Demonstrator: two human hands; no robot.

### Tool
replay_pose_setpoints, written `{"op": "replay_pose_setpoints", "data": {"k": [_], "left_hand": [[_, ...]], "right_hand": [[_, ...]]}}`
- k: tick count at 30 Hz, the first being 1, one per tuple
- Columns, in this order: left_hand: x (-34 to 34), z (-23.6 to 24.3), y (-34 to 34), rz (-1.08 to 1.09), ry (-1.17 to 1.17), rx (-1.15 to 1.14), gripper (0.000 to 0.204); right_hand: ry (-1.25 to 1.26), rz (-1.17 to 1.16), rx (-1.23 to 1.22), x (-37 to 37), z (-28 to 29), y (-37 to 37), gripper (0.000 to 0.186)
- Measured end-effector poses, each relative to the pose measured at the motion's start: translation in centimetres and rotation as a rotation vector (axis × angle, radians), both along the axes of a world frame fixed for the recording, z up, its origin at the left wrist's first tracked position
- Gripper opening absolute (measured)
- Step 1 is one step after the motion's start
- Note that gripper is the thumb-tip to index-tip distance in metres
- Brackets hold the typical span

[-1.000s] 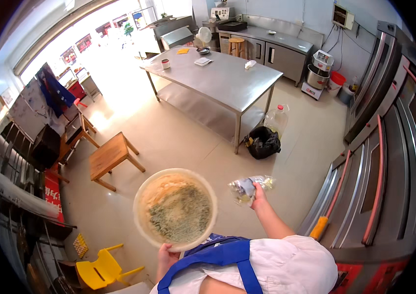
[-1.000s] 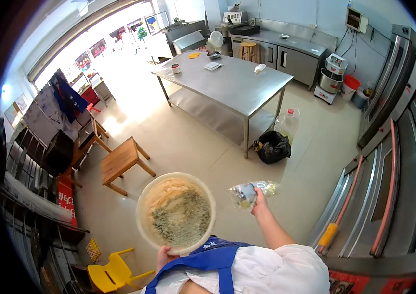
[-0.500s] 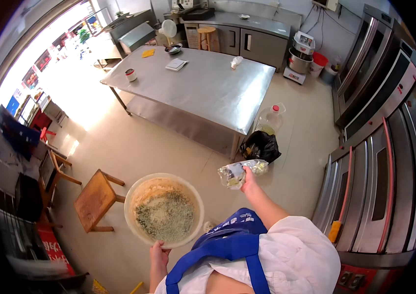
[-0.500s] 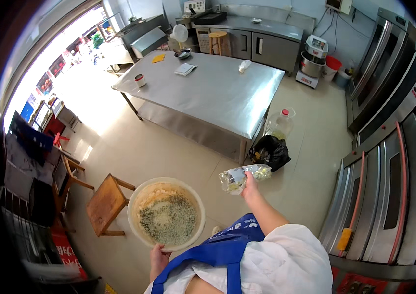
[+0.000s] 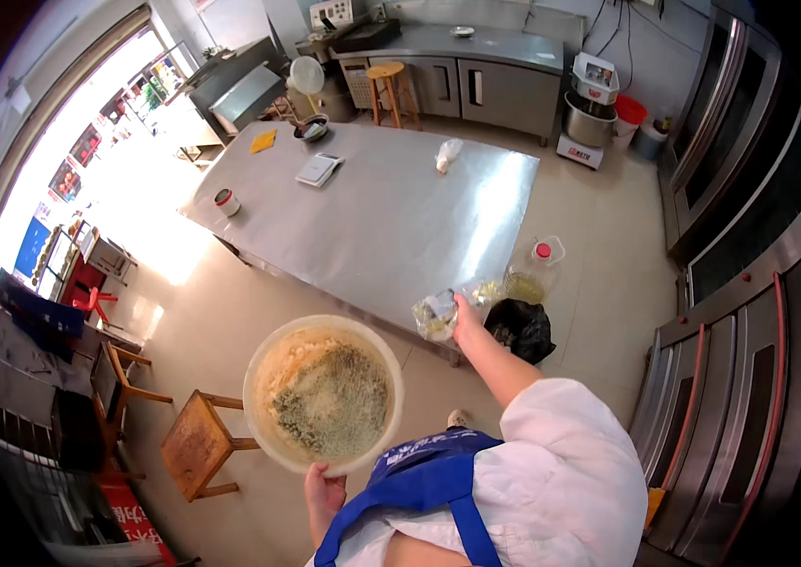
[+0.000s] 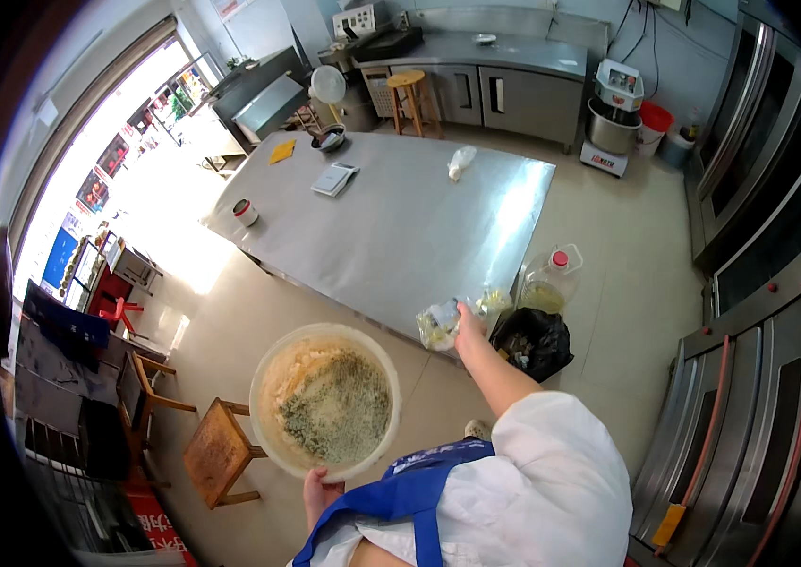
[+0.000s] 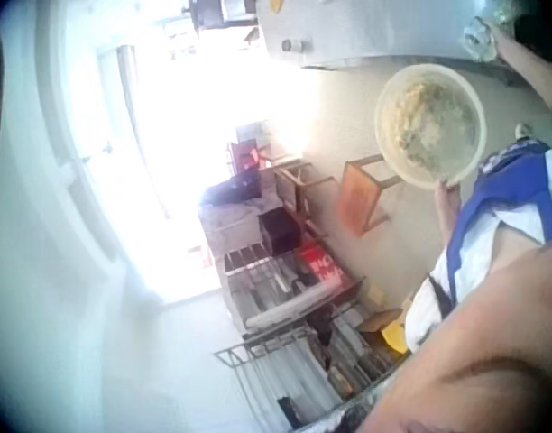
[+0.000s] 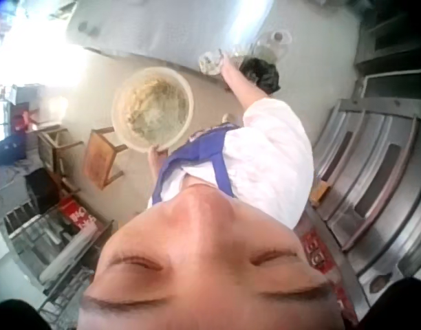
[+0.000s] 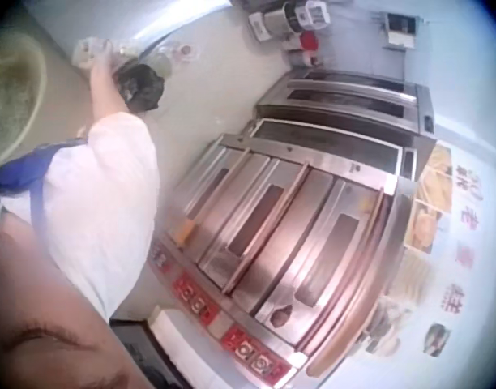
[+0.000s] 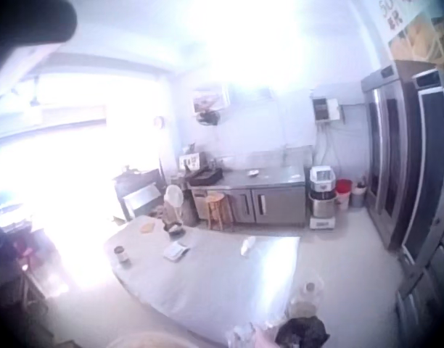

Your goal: The person retrieves a plastic bag of ingredients from a shelf, pours them into a bowl, and mixes the contents by hand using a plastic scraper. They then carry the bowl through a bakery to a display area and handle several packaged bread items while interacting with a customer.

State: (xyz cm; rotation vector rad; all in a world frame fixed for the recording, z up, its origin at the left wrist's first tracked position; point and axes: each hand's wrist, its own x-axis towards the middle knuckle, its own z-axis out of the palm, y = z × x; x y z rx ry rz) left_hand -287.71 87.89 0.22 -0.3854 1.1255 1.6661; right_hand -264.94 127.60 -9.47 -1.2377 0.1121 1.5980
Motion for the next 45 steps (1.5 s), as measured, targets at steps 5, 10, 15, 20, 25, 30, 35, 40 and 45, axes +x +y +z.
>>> {"op": "replay_pose_setpoints", "data": {"k": [5,10,15,20,25,30,35,40,45], "left_hand": [[1.5,2.1,5.4,-0.048,0.018,-0.048,0.04],[0.6,0.6,10.8,-0.202,0.09,-0.084,0.042],[-0.5,1.7,17.4,-0.39,0.116,-0.089,0.044],[-0.8,0.1,26.4,-0.517,0.012,-0.067,0.043],[1.2,-4.3,39.5,-0.688,-0.132,-0.075,0.039],[11.6,-2.2,47.1,-0.645,-0.155,-0.053,0.03],[24.1,-7.8,50.5,-0.488,-0.199,0.022,0.025],[31.9,-9.7,53.0,-0.308,-0.355,0.141,0.026],[40.3,-8.4,54.2,-0.27,-0.281,-0.061,0.014]], "right_hand": [[-0.228,-0.001,-0.06,-0.6,-2.2,4.0,0.046],[-0.393,0.235,0.018,2.3,-6.0,4.1,0.053],[-0.393,0.301,0.006,5.1,-5.5,4.2,0.044],[-0.199,0.126,-0.05,11.8,-1.9,-0.2,0.042],[-0.335,-0.109,-0.071,21.6,0.0,-5.8,0.039],[-0.236,-0.373,-0.079,32.3,-1.2,-14.5,0.039],[-0.211,-0.546,-0.092,42.2,-0.3,-20.7,0.039],[-0.194,-0.468,-0.099,54.3,1.1,-22.7,0.041],[-0.479,-0.557,-0.052,56.4,13.6,-21.7,0.042]]}}
